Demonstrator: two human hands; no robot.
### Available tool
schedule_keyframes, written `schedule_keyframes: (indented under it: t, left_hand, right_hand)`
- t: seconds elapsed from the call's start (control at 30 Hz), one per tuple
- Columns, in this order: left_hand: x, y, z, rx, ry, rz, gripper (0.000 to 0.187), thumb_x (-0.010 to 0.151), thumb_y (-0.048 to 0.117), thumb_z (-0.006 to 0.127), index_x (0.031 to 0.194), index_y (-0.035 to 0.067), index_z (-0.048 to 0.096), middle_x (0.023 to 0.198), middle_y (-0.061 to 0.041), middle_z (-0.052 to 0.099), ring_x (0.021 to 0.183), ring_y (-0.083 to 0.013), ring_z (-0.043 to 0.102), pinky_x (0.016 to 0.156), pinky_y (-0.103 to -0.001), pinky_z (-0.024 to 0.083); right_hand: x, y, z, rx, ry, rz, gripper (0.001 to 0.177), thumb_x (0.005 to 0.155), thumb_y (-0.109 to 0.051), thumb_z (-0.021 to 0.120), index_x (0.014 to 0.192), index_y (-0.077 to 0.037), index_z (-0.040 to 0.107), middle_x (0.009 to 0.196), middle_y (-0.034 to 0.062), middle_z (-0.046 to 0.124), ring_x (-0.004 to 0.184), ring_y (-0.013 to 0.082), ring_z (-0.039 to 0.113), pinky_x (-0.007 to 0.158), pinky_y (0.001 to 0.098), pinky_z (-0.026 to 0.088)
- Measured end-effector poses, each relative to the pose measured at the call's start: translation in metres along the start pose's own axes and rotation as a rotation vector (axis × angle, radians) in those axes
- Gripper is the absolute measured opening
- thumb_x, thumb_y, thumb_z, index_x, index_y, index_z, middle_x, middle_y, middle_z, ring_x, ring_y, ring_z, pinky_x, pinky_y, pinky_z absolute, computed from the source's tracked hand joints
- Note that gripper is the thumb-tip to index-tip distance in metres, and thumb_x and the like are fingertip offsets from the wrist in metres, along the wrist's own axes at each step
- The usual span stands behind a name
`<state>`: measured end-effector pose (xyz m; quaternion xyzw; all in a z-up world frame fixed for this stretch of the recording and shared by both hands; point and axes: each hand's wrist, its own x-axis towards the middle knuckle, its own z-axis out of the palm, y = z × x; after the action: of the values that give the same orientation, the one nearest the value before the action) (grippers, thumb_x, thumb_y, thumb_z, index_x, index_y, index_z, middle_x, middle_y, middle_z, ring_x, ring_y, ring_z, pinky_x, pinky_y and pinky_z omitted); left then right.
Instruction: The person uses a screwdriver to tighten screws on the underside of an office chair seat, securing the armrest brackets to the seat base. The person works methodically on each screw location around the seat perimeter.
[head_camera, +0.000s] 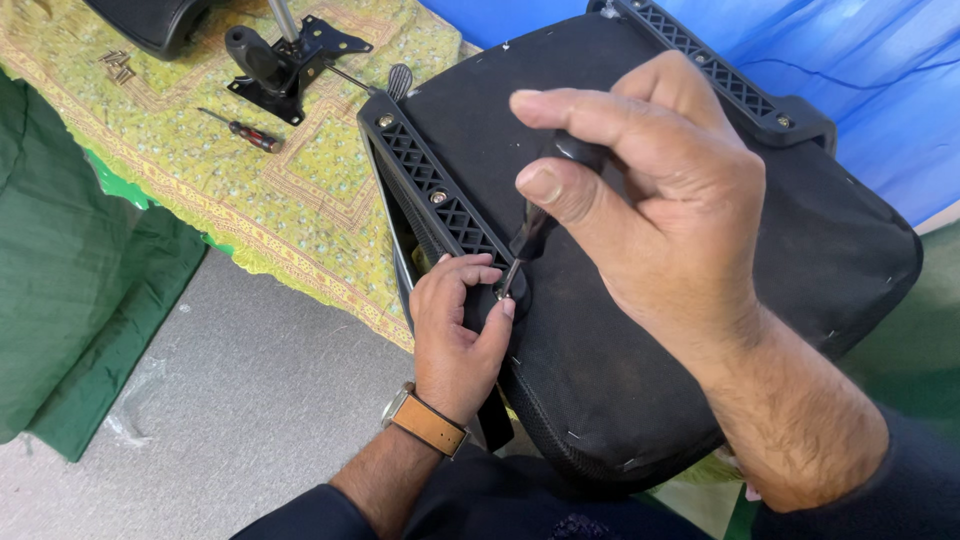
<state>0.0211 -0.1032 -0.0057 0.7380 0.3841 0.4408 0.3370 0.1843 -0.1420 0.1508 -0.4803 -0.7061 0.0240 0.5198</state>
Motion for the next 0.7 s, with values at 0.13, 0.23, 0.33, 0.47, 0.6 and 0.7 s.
schedule_keyframes:
  t: [0.13,0.23,0.33,0.47,0.6,0.7]
  left_hand:
    - [-0.001,-0.001,-0.002,0.015,-0.018,0.021,0.026,0.085,0.01,0.075,0.111,0.012,0.069,0.132,-0.007,0.065,0.138,-0.0346,0.047,0.117,-0.049,0.034]
    - [-0.001,0.0,-0.001,0.032,-0.014,0.027,0.025,0.086,0.011,0.075,0.111,0.013,0.07,0.132,-0.006,0.065,0.138,-0.0343,0.047,0.117,-0.048,0.035]
    - [-0.001,-0.001,-0.002,0.042,-0.01,0.026,0.026,0.085,0.011,0.075,0.111,0.012,0.069,0.132,-0.006,0.066,0.138,-0.0344,0.048,0.117,-0.048,0.034]
    - [-0.002,-0.002,-0.004,-0.004,-0.02,0.027,0.033,0.085,0.01,0.075,0.117,0.01,0.066,0.134,-0.007,0.065,0.14,-0.0355,0.047,0.12,-0.049,0.032]
    - [-0.002,-0.003,-0.007,-0.021,-0.043,0.043,0.036,0.085,0.01,0.075,0.12,0.011,0.066,0.136,-0.006,0.064,0.14,-0.0338,0.049,0.125,-0.049,0.031]
    - [-0.002,-0.003,-0.008,-0.014,-0.073,0.026,0.037,0.085,0.01,0.074,0.121,0.011,0.066,0.138,-0.007,0.064,0.143,-0.036,0.043,0.121,-0.049,0.031]
  right_hand:
    - [0.006,-0.011,0.002,0.243,-0.097,0.04,0.036,0.108,-0.03,0.058,0.132,-0.002,0.06,0.118,0.0049,0.062,0.107,0.0092,0.066,0.098,0.0221,0.059]
    - [0.006,-0.013,0.005,0.32,-0.081,0.112,0.035,0.108,-0.032,0.052,0.126,-0.004,0.059,0.119,0.0036,0.062,0.109,0.0083,0.067,0.103,0.0217,0.058]
    - [0.009,-0.005,0.008,0.142,-0.02,-0.063,0.037,0.103,-0.027,0.062,0.131,-0.002,0.062,0.124,0.0094,0.057,0.109,0.0134,0.062,0.1,0.0224,0.057]
    - [0.006,0.001,0.007,0.029,0.067,0.117,0.031,0.098,-0.014,0.079,0.125,-0.001,0.072,0.107,0.0104,0.058,0.085,0.0156,0.053,0.073,0.023,0.046]
    - [0.01,0.001,-0.001,0.229,0.0,0.131,0.025,0.103,-0.005,0.065,0.127,0.0,0.065,0.108,0.0058,0.066,0.092,0.0112,0.064,0.085,0.0243,0.057]
    - [0.009,0.0,-0.004,0.326,-0.055,0.098,0.023,0.106,-0.003,0.052,0.128,-0.001,0.06,0.113,0.005,0.065,0.102,0.0096,0.064,0.097,0.0255,0.056]
